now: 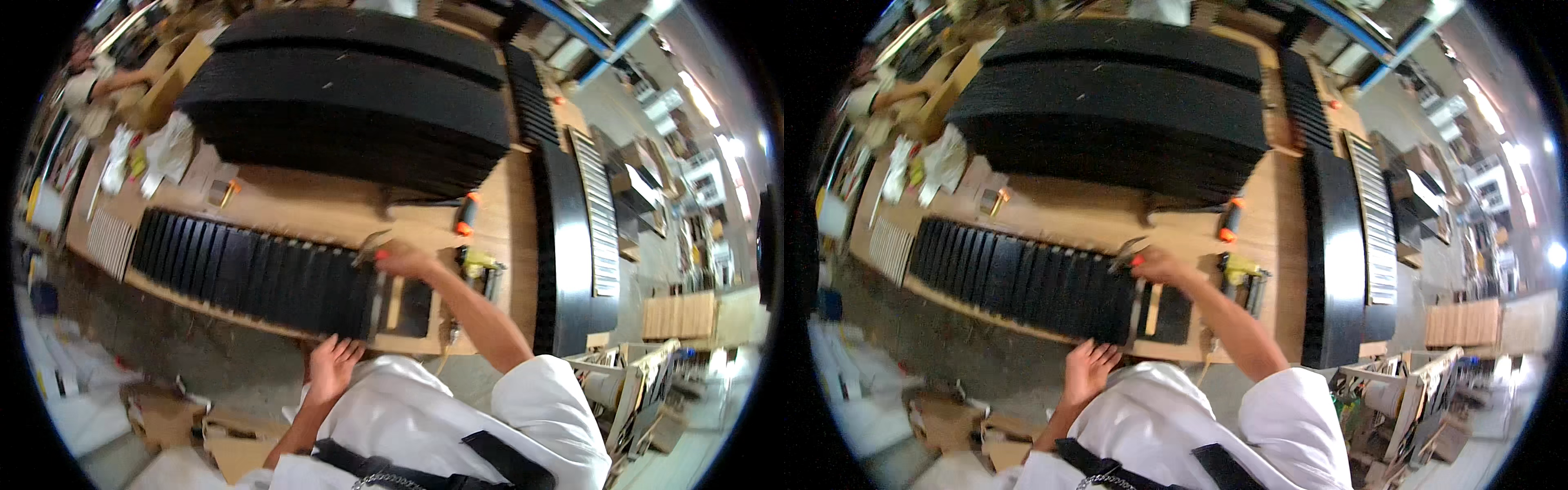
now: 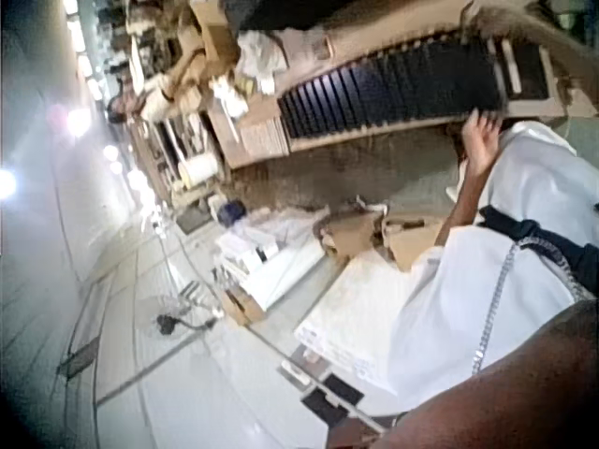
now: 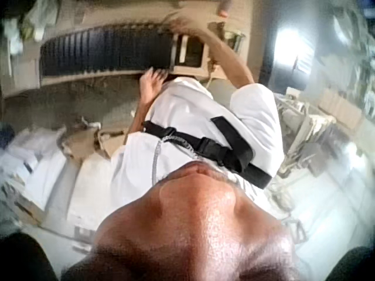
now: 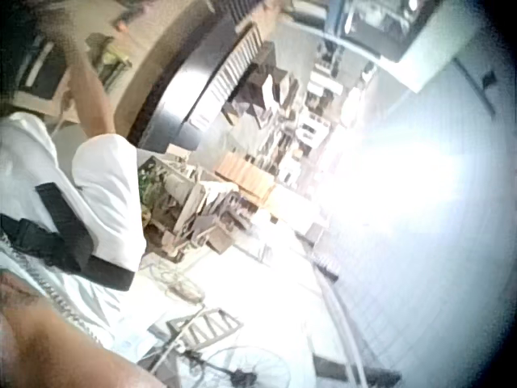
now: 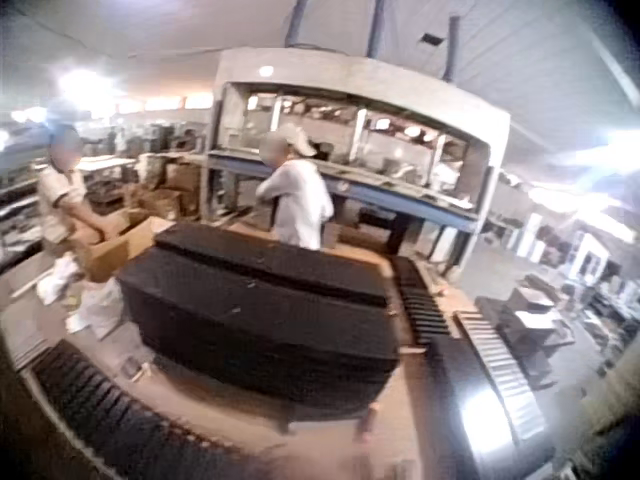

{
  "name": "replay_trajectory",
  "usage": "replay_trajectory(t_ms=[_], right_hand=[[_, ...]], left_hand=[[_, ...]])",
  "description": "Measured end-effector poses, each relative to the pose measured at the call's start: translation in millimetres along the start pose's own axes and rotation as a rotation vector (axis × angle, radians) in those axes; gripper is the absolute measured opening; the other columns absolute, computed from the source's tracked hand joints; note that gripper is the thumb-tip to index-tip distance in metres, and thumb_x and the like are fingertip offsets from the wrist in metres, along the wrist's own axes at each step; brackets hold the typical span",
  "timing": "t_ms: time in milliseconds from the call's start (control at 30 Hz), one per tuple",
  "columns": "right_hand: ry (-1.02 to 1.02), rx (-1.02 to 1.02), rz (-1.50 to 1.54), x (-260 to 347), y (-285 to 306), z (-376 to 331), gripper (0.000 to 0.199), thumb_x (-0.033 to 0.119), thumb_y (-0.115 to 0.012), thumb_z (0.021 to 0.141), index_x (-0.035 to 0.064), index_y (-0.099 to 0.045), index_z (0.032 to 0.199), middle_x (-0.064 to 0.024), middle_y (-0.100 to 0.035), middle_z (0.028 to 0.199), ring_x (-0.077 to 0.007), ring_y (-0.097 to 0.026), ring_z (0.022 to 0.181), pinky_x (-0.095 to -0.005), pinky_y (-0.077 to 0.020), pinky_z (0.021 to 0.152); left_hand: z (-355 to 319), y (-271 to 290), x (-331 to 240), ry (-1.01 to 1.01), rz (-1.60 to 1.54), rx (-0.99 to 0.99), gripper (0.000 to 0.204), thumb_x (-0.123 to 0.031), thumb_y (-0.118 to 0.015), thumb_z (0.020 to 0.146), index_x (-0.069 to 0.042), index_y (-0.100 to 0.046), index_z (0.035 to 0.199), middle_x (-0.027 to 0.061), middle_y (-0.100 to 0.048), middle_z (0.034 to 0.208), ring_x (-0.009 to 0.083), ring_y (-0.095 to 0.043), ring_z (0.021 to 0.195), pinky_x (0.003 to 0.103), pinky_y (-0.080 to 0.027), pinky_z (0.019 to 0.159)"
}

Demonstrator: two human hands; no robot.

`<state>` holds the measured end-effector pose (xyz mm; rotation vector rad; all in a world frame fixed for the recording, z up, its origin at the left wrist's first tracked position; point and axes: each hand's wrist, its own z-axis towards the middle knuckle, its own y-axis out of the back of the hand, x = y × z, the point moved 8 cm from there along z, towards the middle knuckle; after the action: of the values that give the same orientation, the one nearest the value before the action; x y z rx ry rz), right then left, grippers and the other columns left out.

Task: The person uses a pneumatic nail gun to attach black wooden slats to a curved wooden frame. They then use a hammer to tap the slats into place and adjust their alignment. Finally, the person lifts the assembled curved panel and places it on a workbench.

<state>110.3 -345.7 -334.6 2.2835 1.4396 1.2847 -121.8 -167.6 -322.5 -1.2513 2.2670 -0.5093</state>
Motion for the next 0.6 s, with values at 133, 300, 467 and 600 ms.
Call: replay_trajectory(t_ms=[133, 300, 467, 600], right_hand=[[-0.044, 0.103, 0.190, -2.4, 5.7, -24.9, 0.022, 0.024, -0.071, 0.080, 0.0022, -0.066, 0.082, -0.0045, -0.059, 0.059, -0.0120, -0.052, 0.048, -0.0318, -0.0389, 0.043], [-0.086, 0.103, 0.182, 0.3, 4.6, -35.0, 0.016, 0.017, -0.069, 0.084, 0.0022, -0.062, 0.081, -0.0028, -0.056, 0.058, -0.0109, -0.050, 0.045, -0.0300, -0.0361, 0.041], [-0.049, 0.062, 0.233, -9.0, -1.3, -26.1, 0.017, 0.014, -0.069, 0.085, 0.0005, -0.060, 0.083, -0.0034, -0.056, 0.059, -0.0117, -0.051, 0.046, -0.0305, -0.0367, 0.042], [-0.048, 0.057, 0.288, -8.1, -1.0, -30.4, 0.016, 0.015, -0.069, 0.086, 0.0008, -0.061, 0.083, -0.0036, -0.057, 0.060, -0.0118, -0.051, 0.046, -0.0303, -0.0367, 0.041]], left_hand=[[17.2, 11.5, 10.9, 0.035, -0.076, 0.152, 0.021, -0.019, -0.051, 0.101, 0.002, -0.046, 0.099, 0.0188, -0.049, 0.109, 0.0333, -0.054, 0.109, 0.051, -0.044, 0.107], [13.9, 6.7, 19.9, 0.062, -0.066, 0.084, 0.029, -0.018, -0.054, 0.099, 0.006, -0.042, 0.110, 0.0251, -0.045, 0.124, 0.0345, -0.049, 0.119, 0.050, -0.039, 0.113], [11.3, -4.4, 24.0, 0.042, -0.069, 0.139, 0.033, -0.024, -0.058, 0.096, 0.004, -0.044, 0.106, 0.0245, -0.045, 0.125, 0.0347, -0.047, 0.121, 0.051, -0.036, 0.114], [6.7, -10.9, 17.8, 0.047, -0.063, 0.160, 0.043, -0.027, -0.058, 0.096, 0.008, -0.044, 0.117, 0.0262, -0.044, 0.128, 0.0363, -0.044, 0.128, 0.051, -0.034, 0.117]])
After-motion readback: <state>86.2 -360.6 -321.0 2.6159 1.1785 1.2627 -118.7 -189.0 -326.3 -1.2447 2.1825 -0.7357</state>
